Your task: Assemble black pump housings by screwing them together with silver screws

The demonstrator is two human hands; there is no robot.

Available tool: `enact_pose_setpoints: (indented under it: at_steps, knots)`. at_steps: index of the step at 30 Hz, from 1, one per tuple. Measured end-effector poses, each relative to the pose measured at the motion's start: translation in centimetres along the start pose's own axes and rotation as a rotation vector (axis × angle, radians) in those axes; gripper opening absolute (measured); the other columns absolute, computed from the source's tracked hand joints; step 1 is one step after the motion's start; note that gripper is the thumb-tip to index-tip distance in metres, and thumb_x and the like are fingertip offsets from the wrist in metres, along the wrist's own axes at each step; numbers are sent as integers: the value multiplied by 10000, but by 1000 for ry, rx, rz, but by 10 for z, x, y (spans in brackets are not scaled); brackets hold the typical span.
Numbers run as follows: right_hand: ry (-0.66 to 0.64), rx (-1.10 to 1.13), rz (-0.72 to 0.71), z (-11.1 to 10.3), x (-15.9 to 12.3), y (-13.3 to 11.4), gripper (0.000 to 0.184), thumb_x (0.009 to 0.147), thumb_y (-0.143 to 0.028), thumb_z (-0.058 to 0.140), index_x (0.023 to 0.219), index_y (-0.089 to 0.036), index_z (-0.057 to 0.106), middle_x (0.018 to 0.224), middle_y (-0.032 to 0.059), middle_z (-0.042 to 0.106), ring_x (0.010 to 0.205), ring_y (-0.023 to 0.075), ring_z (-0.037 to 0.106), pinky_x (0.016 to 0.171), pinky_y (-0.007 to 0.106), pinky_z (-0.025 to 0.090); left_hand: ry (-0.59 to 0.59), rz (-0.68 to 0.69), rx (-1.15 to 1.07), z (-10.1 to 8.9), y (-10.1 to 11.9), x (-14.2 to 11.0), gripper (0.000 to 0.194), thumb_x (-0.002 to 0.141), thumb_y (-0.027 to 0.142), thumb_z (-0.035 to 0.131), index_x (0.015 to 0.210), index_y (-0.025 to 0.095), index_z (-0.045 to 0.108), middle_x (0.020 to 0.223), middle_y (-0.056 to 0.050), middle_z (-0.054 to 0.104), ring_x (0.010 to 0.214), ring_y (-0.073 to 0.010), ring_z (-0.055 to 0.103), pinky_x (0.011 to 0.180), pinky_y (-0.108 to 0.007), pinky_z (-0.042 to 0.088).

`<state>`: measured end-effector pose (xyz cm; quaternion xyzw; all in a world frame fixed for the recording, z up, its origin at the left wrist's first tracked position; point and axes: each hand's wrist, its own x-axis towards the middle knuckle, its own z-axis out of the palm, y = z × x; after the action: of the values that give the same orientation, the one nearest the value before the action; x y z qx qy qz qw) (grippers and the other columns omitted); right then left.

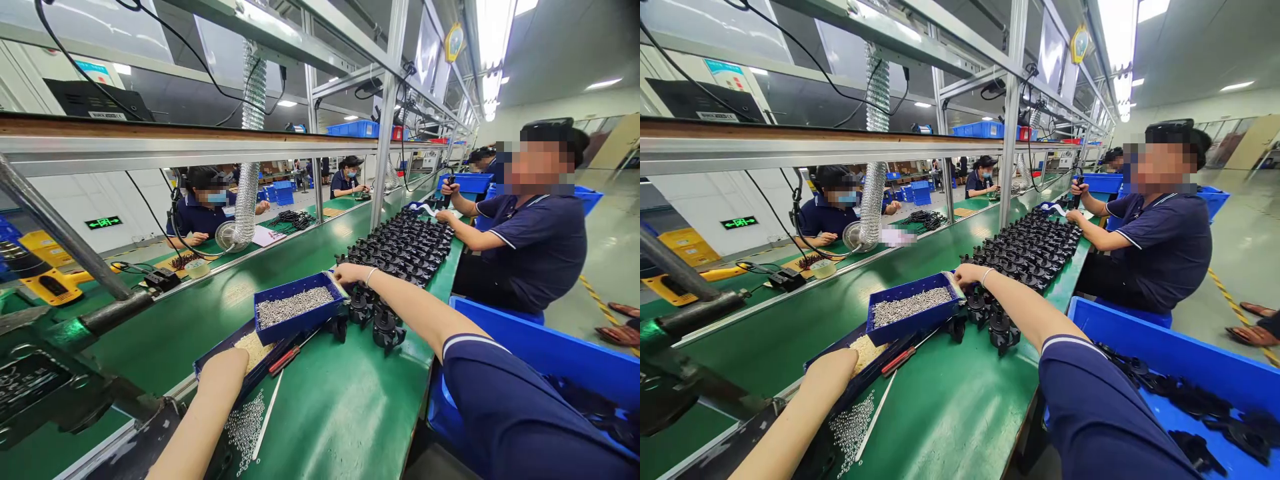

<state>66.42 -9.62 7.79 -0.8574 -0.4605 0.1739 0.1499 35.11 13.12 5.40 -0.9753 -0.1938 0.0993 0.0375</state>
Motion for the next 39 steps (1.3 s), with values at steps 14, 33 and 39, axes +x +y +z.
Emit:
enact_pose_setpoints:
  at_steps: [14, 33, 39]
  knots:
    - [210, 874, -295, 43, -95, -121, 340, 879, -492, 661, 923, -161, 598, 688, 14, 699, 515, 91, 602, 507, 207, 506, 168, -52, -1454, 26, 30, -146, 286, 820, 471, 664, 890, 196, 699, 694, -26, 697, 675, -182, 646, 697, -290, 516]
    - [-484, 1120, -309, 214, -132, -250, 379, 880, -527, 646, 915, -150, 617, 472, -83, 500, 358, 58, 414, 391, 181, 290, 264, -322, -2437, 102, 22, -204, 251, 727, 266, 855, 791, 127, 656, 644, 43, 566, 536, -20, 490, 555, -136, 455]
    - [-464, 1078, -278, 218, -135, -251, 376, 875, -512, 655, 866, -137, 638, 451, -90, 437, 371, 47, 344, 390, 186, 229, 251, -363, -2467, 99, 24, -204, 321, 698, 345, 873, 785, 120, 661, 619, 52, 531, 521, -17, 447, 542, -137, 437]
